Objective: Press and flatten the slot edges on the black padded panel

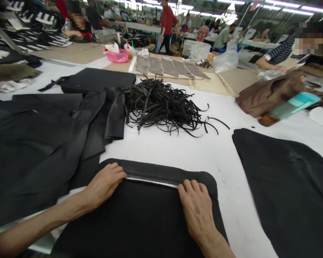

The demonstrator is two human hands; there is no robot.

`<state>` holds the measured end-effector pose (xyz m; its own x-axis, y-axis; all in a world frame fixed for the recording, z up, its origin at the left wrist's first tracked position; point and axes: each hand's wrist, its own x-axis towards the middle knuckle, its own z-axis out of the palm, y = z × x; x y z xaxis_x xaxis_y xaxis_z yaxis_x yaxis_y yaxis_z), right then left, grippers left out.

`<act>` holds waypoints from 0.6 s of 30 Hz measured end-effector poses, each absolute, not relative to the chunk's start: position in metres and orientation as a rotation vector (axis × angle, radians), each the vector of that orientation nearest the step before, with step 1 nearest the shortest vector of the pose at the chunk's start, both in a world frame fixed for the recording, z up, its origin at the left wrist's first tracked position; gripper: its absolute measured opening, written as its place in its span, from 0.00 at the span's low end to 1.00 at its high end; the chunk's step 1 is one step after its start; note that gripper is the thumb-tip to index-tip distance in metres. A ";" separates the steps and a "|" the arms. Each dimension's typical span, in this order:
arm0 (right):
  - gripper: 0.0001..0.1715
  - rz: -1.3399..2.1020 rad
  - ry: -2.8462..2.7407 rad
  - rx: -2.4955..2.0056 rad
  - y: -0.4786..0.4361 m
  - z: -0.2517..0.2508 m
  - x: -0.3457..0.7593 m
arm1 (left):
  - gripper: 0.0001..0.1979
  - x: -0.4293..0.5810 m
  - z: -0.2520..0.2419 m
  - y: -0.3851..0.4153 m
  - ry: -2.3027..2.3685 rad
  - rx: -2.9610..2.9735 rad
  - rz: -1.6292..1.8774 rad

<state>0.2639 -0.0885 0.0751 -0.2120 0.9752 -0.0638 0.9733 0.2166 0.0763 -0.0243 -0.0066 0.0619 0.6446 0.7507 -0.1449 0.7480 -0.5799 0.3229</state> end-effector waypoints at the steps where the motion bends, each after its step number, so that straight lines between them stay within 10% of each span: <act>1: 0.14 0.049 2.382 1.897 -0.088 0.076 0.261 | 0.12 -0.023 0.062 -0.007 1.199 2.503 0.028; 18: 0.08 -0.298 2.590 1.951 -0.061 0.061 0.187 | 0.10 -0.016 0.074 0.001 1.313 2.025 0.522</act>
<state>0.1865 -0.0605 0.0605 -0.2778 0.9605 -0.0181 0.9395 0.2678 -0.2136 -0.0156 0.0007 0.0740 0.4162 0.9090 -0.0225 0.6457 -0.2780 0.7111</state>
